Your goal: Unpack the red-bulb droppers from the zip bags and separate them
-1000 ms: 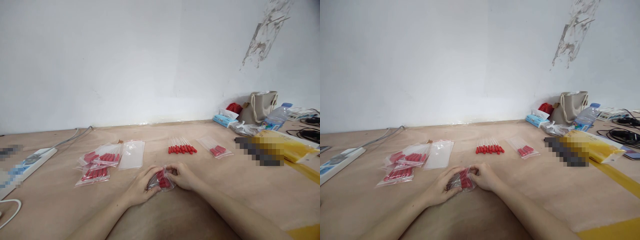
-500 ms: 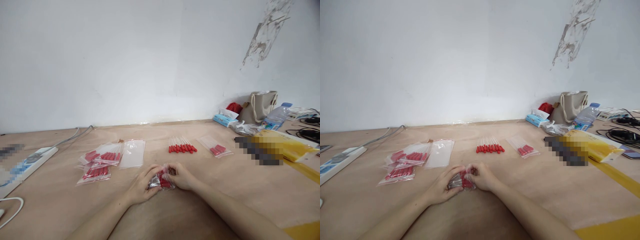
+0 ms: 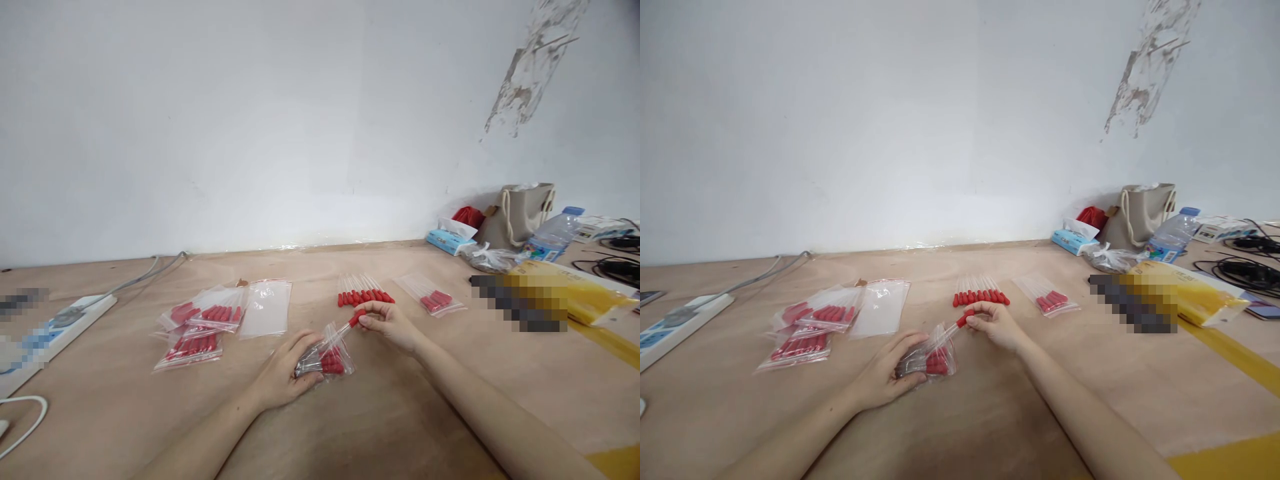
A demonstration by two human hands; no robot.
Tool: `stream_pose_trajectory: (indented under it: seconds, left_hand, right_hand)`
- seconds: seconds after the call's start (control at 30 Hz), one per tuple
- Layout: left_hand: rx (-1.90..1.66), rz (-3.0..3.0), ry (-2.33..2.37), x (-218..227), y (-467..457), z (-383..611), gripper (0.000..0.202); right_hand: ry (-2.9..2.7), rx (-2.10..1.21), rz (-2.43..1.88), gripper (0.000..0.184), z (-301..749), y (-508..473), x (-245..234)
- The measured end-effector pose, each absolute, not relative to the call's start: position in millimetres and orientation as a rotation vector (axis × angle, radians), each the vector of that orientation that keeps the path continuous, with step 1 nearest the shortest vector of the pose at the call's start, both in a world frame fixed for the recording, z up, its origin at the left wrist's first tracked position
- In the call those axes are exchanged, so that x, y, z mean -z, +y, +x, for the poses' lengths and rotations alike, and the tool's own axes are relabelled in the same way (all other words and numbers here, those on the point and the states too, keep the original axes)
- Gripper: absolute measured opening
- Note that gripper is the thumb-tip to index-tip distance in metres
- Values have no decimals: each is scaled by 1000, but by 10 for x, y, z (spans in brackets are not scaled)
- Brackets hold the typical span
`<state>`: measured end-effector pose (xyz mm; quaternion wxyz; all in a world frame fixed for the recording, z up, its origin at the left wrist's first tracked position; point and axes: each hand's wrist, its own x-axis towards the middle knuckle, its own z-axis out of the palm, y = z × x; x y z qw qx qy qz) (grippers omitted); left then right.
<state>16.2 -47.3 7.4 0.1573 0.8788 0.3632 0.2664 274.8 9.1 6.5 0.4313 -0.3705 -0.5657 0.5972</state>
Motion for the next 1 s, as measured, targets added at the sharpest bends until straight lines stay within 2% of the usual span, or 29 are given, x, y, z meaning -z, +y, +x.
stream_pose_trajectory:
  seconds: [0.1, 0.3, 0.5, 0.67, 0.8, 1.0]
  left_hand:
    - [-745, 2504, 1039, -80, -465, 145, 49]
    - [-722, 2446, 1021, -121, -442, 120, 42]
    - [-725, 2418, 1034, -147, -456, 136, 39]
    - [-710, 2404, 1013, -152, -460, 125, 38]
    - [-704, 2404, 1013, -163, -457, 118, 37]
    - [-705, 2418, 1025, -173, -463, 120, 37]
  right_hand:
    - [-1453, -1434, -983, 32, 3010, 157, -230]
    - [-1348, -987, -941, 33, 3118, 352, -498]
    - [-1662, -424, -1011, 17, 2407, 530, -243]
    - [-1979, -83, -1150, 23, 2089, 567, -44]
    - [-2172, 80, -1309, 21, 2066, 529, -33]
    - [-2261, 168, -1330, 13, 2108, 494, -36]
